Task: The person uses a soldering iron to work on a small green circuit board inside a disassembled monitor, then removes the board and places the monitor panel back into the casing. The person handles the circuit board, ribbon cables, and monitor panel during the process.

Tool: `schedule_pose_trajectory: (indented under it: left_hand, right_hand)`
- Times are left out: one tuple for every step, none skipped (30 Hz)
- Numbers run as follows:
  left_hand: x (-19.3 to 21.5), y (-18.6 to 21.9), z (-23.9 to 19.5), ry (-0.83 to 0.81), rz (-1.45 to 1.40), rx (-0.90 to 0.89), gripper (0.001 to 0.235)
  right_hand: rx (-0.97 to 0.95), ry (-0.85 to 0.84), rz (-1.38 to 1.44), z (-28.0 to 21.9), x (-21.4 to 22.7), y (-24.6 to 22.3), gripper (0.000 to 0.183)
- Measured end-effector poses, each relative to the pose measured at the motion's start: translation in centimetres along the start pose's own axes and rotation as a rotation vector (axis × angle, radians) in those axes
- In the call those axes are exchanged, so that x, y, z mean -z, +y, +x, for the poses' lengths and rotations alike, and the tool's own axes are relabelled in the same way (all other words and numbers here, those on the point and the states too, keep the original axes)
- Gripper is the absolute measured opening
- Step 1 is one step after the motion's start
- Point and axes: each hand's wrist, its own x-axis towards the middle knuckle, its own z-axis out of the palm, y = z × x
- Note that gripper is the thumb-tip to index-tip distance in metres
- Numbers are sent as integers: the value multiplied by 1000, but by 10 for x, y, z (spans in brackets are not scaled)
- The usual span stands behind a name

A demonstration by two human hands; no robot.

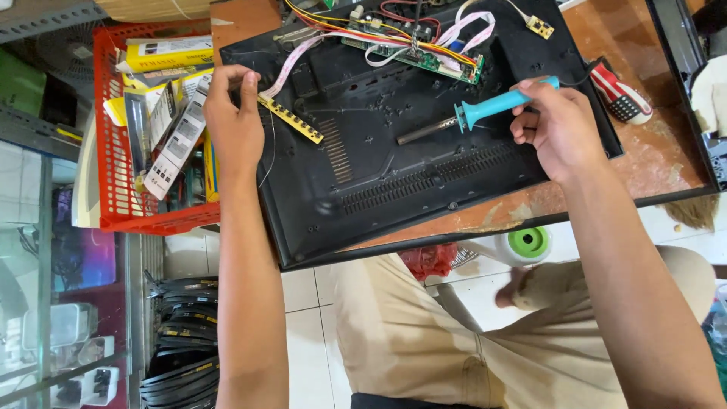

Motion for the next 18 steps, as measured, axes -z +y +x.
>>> schedule_pose_trajectory:
  left_hand:
    - [-1, 2, 0, -10, 3, 18, 18]
    - [-1, 2, -1, -13, 0, 19, 18]
    - [-1, 1, 0, -14, 5, 10, 17]
    - [-1, 1, 0, -14, 11, 2, 16]
    - [-1, 1, -1, -13, 11, 4, 16]
    - [-1, 1, -2, -6, 7, 6, 13]
    - [0, 2, 0, 3, 5, 6, 11]
    - [-1, 1, -2, 8, 7, 6, 11]
    - [-1, 0, -1, 5, 0, 14, 13]
    - [-1, -2, 0, 2, -7, 22, 15]
    - [-1, -2, 1, 11, -3, 23, 15]
    - [-1, -3, 2, 5, 6, 26, 17]
    - [-2, -4, 2, -3, 14, 32, 19]
    - [-2, -4, 1, 4, 18, 36, 19]
    - [-2, -4, 1, 15, 24, 40, 16]
    - [-3, -4, 2, 26, 30, 43, 13]
    - [-5, -11, 3, 34, 35, 41, 13]
    - [-8, -18, 4, 63, 79, -7, 10]
  right_hand:
    - [4, 8, -3, 0, 1, 0, 18]
    - [3, 13, -5, -3, 1, -1, 18]
    - [-1, 10, -12, -4, 0, -3, 17]
    - [-5, 7, -20, -5, -2, -5, 17]
    - [-6, 6, -22, -5, -3, -4, 17]
    - [-6, 4, -14, -4, -4, -4, 16]
    - [-3, 0, -6, -2, -6, -6, 14]
    - [-1, -4, -7, -2, -3, -2, 14]
    - [4, -11, -16, 1, -2, 0, 16]
    - [10, -18, -25, 5, -1, 2, 18]
    - [13, -27, -27, 4, -3, -1, 18]
    - [2, -23, -42, 4, -4, -2, 17]
    - [-13, -18, -57, 2, -5, -3, 17]
    - [-13, -26, -60, 3, -4, -2, 17]
    - [-13, -25, -47, 4, -3, -1, 18]
    - [-12, -24, -33, 5, -3, 0, 19]
    - [-8, -32, -33, 7, -3, -1, 19]
    - [9, -53, -23, 8, -3, -1, 19]
